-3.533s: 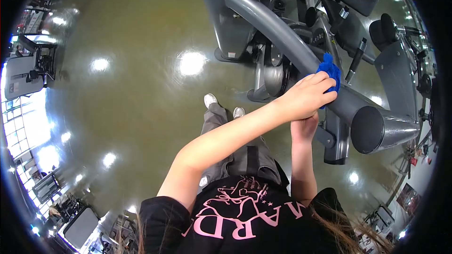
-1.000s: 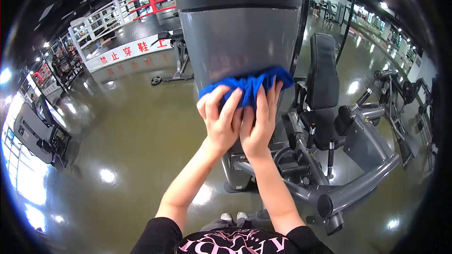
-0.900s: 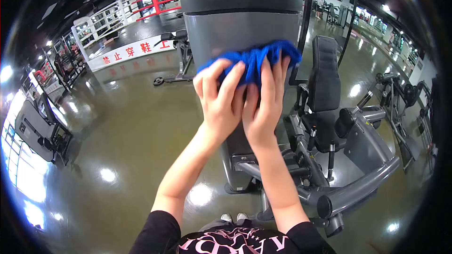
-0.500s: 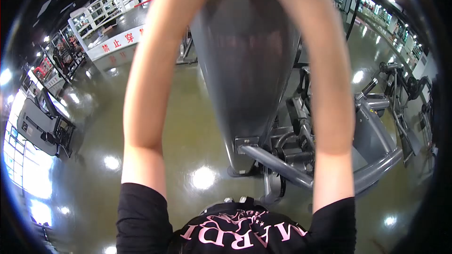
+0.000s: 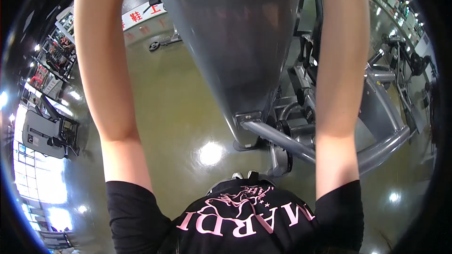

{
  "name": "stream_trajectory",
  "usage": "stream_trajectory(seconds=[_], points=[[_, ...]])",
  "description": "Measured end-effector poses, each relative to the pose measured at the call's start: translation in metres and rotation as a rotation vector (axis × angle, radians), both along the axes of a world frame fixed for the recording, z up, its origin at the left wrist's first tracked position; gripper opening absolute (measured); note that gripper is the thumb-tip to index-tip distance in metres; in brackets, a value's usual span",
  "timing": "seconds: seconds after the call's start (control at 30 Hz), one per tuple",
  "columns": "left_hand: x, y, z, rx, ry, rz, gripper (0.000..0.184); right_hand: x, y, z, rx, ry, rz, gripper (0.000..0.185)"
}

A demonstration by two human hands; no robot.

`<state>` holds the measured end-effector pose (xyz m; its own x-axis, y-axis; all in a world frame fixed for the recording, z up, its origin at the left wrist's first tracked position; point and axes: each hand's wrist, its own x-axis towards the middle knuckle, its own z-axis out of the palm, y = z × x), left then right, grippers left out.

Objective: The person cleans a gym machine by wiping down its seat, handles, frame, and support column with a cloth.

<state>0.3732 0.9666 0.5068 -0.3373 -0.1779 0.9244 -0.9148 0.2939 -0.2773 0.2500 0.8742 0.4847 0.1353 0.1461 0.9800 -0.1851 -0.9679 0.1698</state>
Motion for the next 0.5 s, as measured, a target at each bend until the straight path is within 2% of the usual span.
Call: stream_trajectory(seconds=[0.07, 0.17, 0.23, 0.27, 0.33, 0.47, 0.5], points=[[-0.01, 0.007, -0.023, 0.025, -0.029, -0.151, 0.018, 0.005, 0.005, -0.026, 0.065, -0.121, 0.013, 0.021], [0.0, -0.017, -0.055, -0.223, -0.362, 0.064, 0.024, 0.011, 0.003, -0.078, 0.199, -0.279, 0.109, 0.027], [-0.011, -0.009, -0.087, -0.055, -0.275, 0.143, 0.027, 0.007, 0.012, -0.124, 0.413, -0.214, 0.029, 0.036], [-0.014, -0.01, -0.107, 0.057, -0.143, 0.131, 0.028, 0.005, 0.004, -0.143, 0.33, -0.25, 0.113, 0.04], [-0.023, -0.011, -0.143, 0.17, -0.098, 0.119, 0.033, -0.003, 0.004, -0.185, 0.384, -0.233, 0.058, 0.042], [-0.039, -0.015, -0.225, 0.367, -0.089, 0.086, 0.037, -0.015, 0.009, -0.284, 0.732, -0.198, 0.134, 0.049], [-0.043, -0.014, -0.244, 0.416, -0.105, 0.099, 0.036, -0.019, 0.014, -0.304, 0.916, -0.188, 0.212, 0.049]])
